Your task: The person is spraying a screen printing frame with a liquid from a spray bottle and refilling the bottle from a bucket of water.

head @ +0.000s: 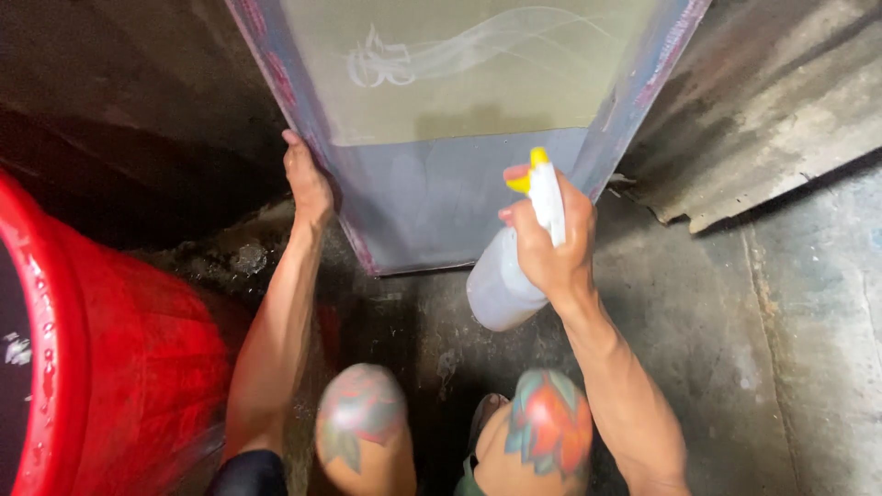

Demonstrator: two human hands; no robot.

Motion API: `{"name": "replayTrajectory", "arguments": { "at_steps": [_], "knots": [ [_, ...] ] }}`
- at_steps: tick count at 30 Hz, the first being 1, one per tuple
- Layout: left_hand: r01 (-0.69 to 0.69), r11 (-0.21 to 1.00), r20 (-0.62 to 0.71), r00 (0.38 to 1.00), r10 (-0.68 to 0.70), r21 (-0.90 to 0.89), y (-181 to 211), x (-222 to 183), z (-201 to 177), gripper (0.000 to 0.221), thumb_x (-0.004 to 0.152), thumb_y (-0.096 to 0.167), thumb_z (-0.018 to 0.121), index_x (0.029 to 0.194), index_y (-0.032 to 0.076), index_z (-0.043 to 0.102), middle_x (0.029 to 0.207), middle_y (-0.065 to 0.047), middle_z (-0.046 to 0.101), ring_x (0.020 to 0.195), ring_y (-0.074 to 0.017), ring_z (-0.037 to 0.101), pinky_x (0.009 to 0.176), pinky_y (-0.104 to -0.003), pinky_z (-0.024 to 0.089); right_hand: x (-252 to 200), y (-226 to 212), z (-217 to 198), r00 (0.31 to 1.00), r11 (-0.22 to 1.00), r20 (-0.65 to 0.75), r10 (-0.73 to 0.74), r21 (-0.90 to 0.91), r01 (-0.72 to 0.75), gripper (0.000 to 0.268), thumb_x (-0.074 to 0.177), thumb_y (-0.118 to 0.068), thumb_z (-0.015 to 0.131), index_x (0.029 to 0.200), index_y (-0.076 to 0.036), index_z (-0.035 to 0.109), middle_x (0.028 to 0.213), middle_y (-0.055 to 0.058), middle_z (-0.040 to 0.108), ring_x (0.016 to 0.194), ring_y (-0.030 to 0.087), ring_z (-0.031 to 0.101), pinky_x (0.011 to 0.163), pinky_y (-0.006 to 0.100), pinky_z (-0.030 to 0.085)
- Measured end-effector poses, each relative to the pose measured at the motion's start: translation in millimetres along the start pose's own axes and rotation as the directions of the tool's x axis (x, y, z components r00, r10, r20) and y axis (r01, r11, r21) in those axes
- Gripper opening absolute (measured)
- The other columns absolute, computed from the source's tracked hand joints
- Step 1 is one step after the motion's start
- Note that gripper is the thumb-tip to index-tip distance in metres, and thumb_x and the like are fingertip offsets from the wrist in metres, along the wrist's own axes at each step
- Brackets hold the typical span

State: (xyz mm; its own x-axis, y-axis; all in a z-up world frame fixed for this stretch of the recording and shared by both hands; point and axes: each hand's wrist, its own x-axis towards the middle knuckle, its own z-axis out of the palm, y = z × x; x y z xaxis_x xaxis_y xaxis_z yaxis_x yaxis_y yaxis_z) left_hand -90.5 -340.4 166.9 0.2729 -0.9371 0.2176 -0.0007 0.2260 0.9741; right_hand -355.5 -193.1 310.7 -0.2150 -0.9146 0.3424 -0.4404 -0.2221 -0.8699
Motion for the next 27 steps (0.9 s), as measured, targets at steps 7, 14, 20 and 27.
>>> {"name": "replayTrajectory", "arguments": {
  "at_steps": [7, 14, 20, 27],
  "knots": [
    [-0.377, 0.92, 0.208, 0.913, 0.35, 0.104, -3, -16, 37, 0.055, 0.116, 0.039, 0.021, 0.102, 0.003, 0.06, 0.083, -0.017, 0.051, 0.081, -0.0288, 0.053, 0.082, -0.048, 0.048, 24, -17, -30, 0.984, 0.984, 0.041, 0.174, -0.056, -0.172, 0.029, 0.073, -0.004, 0.056, 0.095, -0.011, 0.074, 0.064, 0.008, 0.07, 0.062, 0.019, 0.072, 0.071, 0.032, 0.058],
    [-0.403, 0.885, 0.203, 0.91, 0.36, 0.234, -16, 4, 51, 0.051, 0.116, 0.036, 0.019, 0.094, 0.007, 0.055, 0.081, -0.009, 0.05, 0.078, -0.0238, 0.049, 0.081, -0.041, 0.047, 21, 22, -43, 0.999, 0.999, 0.031, 0.02, -0.046, -0.018, 0.027, 0.076, -0.003, 0.057, 0.097, -0.007, 0.072, 0.069, 0.014, 0.066, 0.062, 0.027, 0.064, 0.068, 0.038, 0.053],
    [-0.41, 0.876, 0.241, 0.904, 0.353, 0.255, -40, 38, 48, 0.055, 0.119, 0.037, 0.019, 0.086, 0.006, 0.05, 0.08, -0.011, 0.049, 0.077, -0.0265, 0.047, 0.084, -0.041, 0.047, 46, 33, -45, 0.999, 0.997, 0.038, -0.025, -0.067, 0.027, 0.027, 0.075, -0.005, 0.056, 0.097, -0.007, 0.071, 0.065, 0.012, 0.06, 0.06, 0.026, 0.06, 0.064, 0.038, 0.05],
    [-0.425, 0.879, 0.279, 0.89, 0.361, 0.218, -70, 62, 36, 0.065, 0.117, 0.04, 0.02, 0.129, -0.01, 0.06, 0.12, -0.035, 0.062, 0.115, -0.0465, 0.06, 0.107, -0.059, 0.04, 60, 37, -17, 0.999, 0.992, 0.013, -0.044, -0.117, 0.045, 0.015, 0.076, -0.006, 0.058, 0.088, -0.008, 0.067, 0.069, 0.012, 0.064, 0.065, 0.03, 0.063, 0.065, 0.039, 0.049]
  ]
}}
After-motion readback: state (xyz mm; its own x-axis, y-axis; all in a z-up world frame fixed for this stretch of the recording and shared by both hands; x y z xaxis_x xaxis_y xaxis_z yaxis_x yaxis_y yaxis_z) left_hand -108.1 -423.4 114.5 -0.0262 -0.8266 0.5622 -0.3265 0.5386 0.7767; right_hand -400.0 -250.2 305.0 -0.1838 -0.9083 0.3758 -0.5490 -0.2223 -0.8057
